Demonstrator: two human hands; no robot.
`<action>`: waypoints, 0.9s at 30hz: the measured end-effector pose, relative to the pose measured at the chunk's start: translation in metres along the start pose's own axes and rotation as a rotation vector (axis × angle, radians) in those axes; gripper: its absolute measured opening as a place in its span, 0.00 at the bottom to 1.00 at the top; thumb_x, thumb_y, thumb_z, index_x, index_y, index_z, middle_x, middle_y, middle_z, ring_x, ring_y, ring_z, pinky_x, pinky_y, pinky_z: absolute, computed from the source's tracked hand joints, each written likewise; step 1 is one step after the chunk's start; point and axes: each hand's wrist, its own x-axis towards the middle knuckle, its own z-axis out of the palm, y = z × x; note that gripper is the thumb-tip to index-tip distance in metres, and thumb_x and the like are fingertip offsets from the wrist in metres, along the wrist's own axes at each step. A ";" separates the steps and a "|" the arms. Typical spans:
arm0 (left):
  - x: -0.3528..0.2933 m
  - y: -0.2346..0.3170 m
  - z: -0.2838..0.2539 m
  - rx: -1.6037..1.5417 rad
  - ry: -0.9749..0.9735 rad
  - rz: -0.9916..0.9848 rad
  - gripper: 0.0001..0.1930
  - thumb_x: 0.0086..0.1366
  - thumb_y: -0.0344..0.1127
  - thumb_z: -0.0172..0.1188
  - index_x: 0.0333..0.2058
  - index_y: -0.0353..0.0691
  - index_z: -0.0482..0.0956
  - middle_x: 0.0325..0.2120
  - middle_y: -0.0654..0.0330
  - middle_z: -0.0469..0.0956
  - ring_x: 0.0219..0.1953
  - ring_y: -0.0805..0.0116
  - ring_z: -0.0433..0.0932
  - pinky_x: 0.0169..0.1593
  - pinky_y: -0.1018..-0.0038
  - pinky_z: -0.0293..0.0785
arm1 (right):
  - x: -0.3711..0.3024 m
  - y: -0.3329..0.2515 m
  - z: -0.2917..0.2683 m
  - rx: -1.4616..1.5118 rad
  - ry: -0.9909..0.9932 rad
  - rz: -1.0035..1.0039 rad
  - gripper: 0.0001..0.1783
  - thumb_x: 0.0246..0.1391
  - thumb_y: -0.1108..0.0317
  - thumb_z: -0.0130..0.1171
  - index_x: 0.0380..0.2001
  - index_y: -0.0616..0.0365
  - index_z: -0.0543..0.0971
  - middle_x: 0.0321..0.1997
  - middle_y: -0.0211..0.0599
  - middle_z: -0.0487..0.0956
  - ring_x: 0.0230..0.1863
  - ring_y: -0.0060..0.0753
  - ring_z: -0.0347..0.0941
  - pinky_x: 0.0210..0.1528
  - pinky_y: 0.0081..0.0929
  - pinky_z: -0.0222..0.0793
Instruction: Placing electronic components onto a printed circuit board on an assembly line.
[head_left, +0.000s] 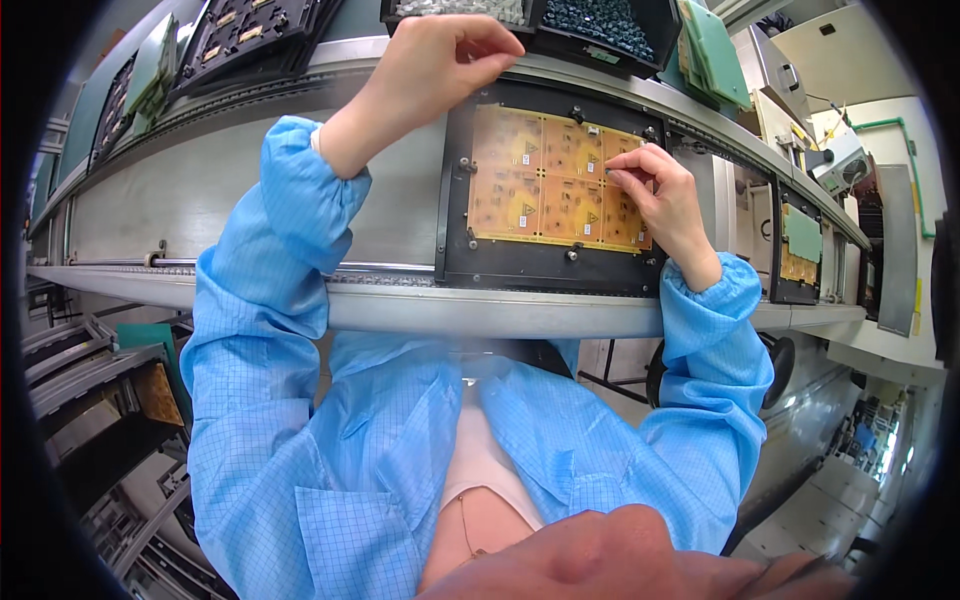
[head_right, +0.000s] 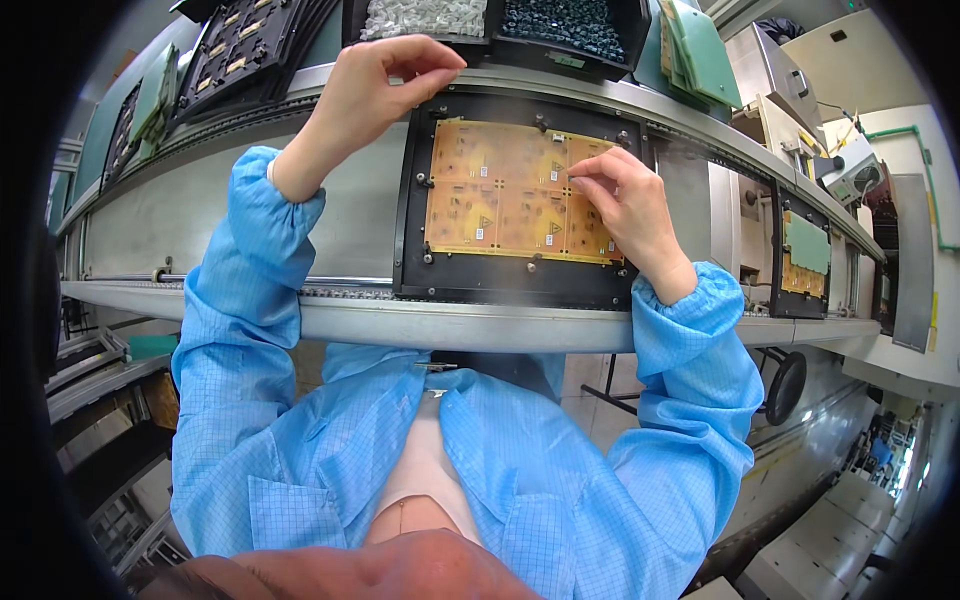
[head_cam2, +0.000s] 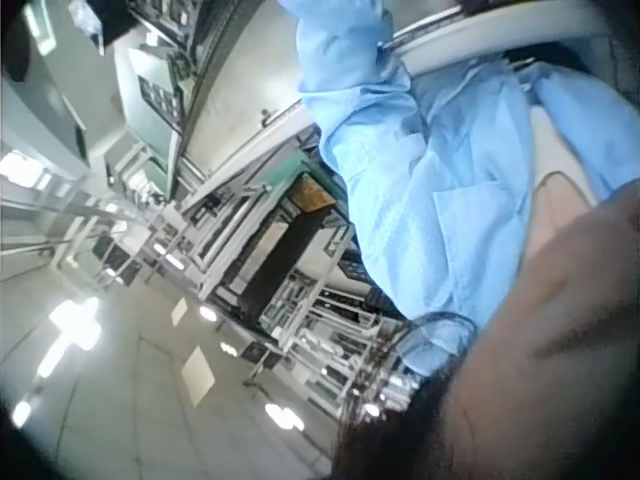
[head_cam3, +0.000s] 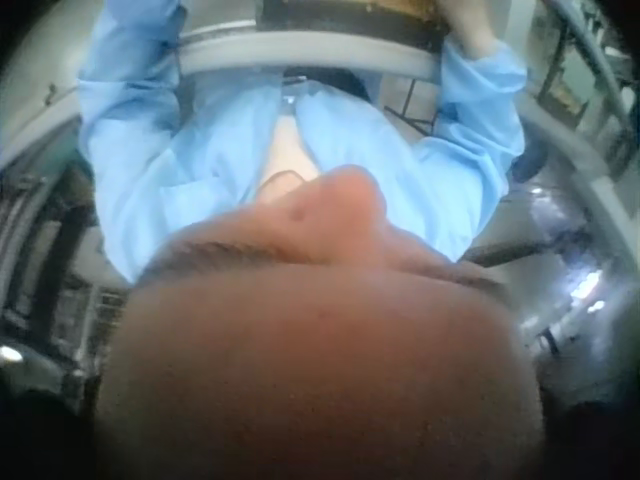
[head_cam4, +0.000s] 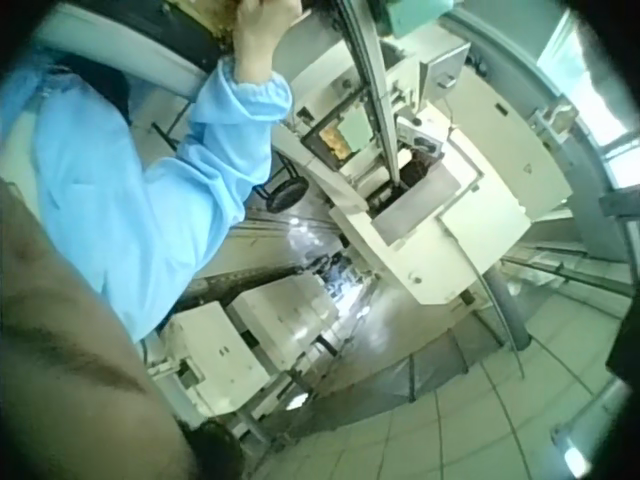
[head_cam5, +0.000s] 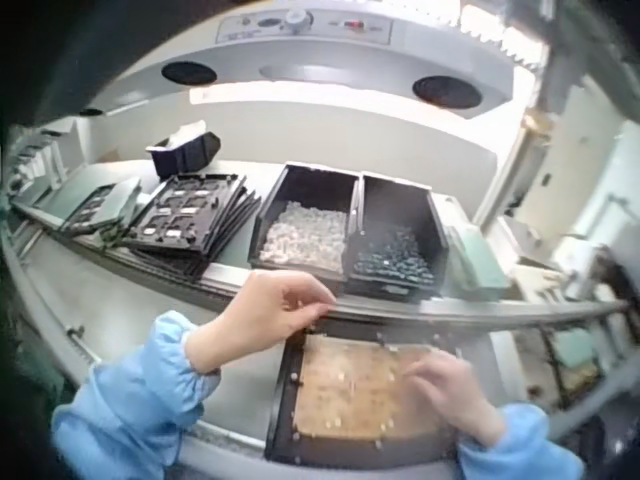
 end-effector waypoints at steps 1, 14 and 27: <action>-0.006 -0.002 0.002 -0.038 0.003 -0.004 0.07 0.59 0.33 0.66 0.36 0.42 0.85 0.30 0.59 0.84 0.32 0.68 0.84 0.40 0.74 0.79 | 0.001 0.000 0.001 -0.016 0.016 -0.009 0.06 0.56 0.77 0.61 0.37 0.64 0.82 0.34 0.31 0.77 0.34 0.20 0.76 0.35 0.17 0.70; -0.028 -0.015 0.002 -0.053 -0.042 0.003 0.06 0.63 0.29 0.63 0.39 0.40 0.84 0.33 0.65 0.81 0.35 0.76 0.80 0.40 0.80 0.77 | 0.032 0.016 0.010 -0.184 0.131 -0.147 0.07 0.53 0.77 0.64 0.36 0.60 0.85 0.34 0.31 0.76 0.35 0.24 0.74 0.36 0.20 0.72; -0.031 -0.022 -0.002 -0.108 -0.044 0.011 0.06 0.64 0.29 0.63 0.40 0.39 0.84 0.34 0.64 0.81 0.36 0.76 0.80 0.42 0.81 0.77 | 0.043 0.019 0.004 -0.284 0.080 -0.362 0.08 0.49 0.79 0.65 0.34 0.60 0.84 0.33 0.33 0.74 0.36 0.30 0.73 0.36 0.24 0.72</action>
